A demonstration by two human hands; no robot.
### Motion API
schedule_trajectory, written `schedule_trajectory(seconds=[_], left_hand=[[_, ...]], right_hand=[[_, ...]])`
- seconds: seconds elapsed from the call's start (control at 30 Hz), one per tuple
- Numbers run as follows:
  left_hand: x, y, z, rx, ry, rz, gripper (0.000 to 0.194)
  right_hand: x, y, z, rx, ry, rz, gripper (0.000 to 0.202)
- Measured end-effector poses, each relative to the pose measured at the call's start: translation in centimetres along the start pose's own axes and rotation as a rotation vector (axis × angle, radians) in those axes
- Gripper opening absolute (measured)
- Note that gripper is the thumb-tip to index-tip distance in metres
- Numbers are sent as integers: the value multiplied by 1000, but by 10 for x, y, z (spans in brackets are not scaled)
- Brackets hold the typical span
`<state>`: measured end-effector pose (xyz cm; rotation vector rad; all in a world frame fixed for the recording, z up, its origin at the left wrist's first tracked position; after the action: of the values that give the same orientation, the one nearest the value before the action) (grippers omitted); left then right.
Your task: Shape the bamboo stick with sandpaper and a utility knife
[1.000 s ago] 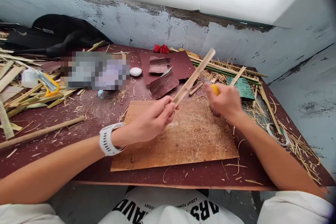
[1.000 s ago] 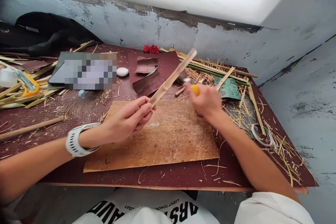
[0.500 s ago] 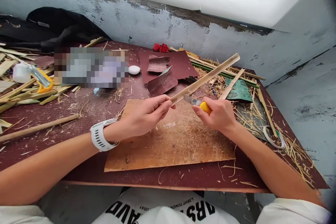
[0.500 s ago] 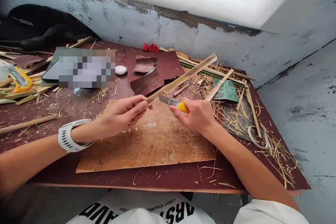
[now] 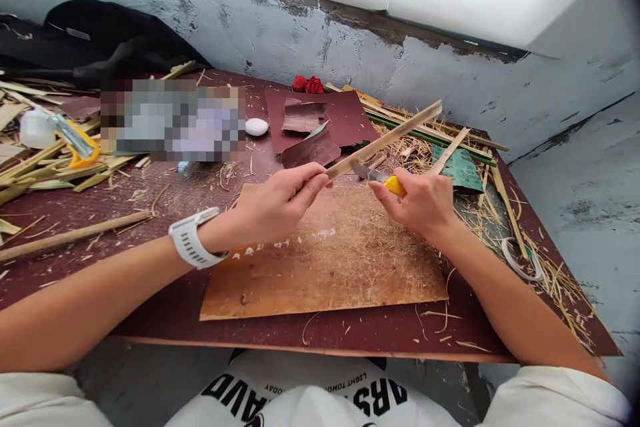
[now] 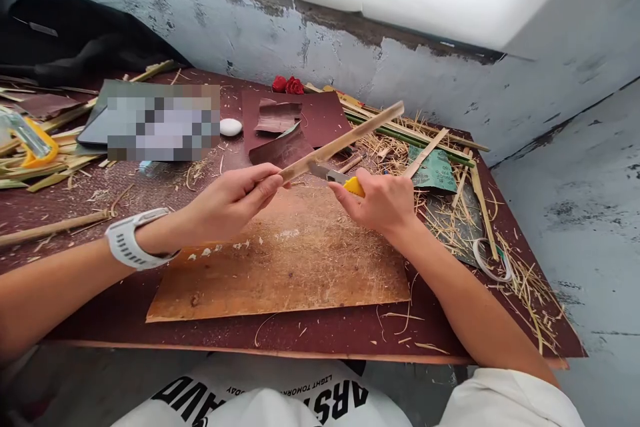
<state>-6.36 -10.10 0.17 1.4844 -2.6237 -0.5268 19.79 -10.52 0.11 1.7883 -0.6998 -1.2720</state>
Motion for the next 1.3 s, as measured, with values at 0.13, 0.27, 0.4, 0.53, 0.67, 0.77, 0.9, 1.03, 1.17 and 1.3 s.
schedule_trajectory(seconds=[0.13,0.27,0.4,0.53,0.67,0.77,0.9,1.03,1.17,1.3], left_hand=[[8,-5,2,-60,-33,-46,27],[15,-10,3,-35,-43,16,29],[16,-11,3,-14,-54,22,29],[10,-11,8,293,117,127,30],[2,-9,7,152,61,85,28],[2,-5,2,-67,-43,-27,23],[5,-3,3,357,204,131,30],[5,-1,5,425,169,82,27],[7,-8,5,377,78,78,29],[13,-12,7,445,81,148,34]], right_hand=[[3,-2,10,-126,-32,35,66],[7,0,16,-201,13,69,63],[7,2,11,-116,44,58,63],[4,2,3,-10,44,25,65],[2,-1,4,13,4,26,68],[0,-3,-1,-9,-10,39,67],[-3,1,-28,-66,-126,-16,65],[2,11,-33,-241,-176,-43,60],[9,12,0,-377,-26,38,60],[11,12,16,-374,31,57,61]])
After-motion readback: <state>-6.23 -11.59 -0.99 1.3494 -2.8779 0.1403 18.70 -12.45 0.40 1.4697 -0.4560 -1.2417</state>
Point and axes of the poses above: each hand's wrist, its own x-axis away from the middle knuckle, its own y-axis out of the back of the hand, z = x × y, the point moved 2 cm from there along -x, towards the middle knuckle, and after that the axes turned 1 degree about z, right-handed, at the moved point
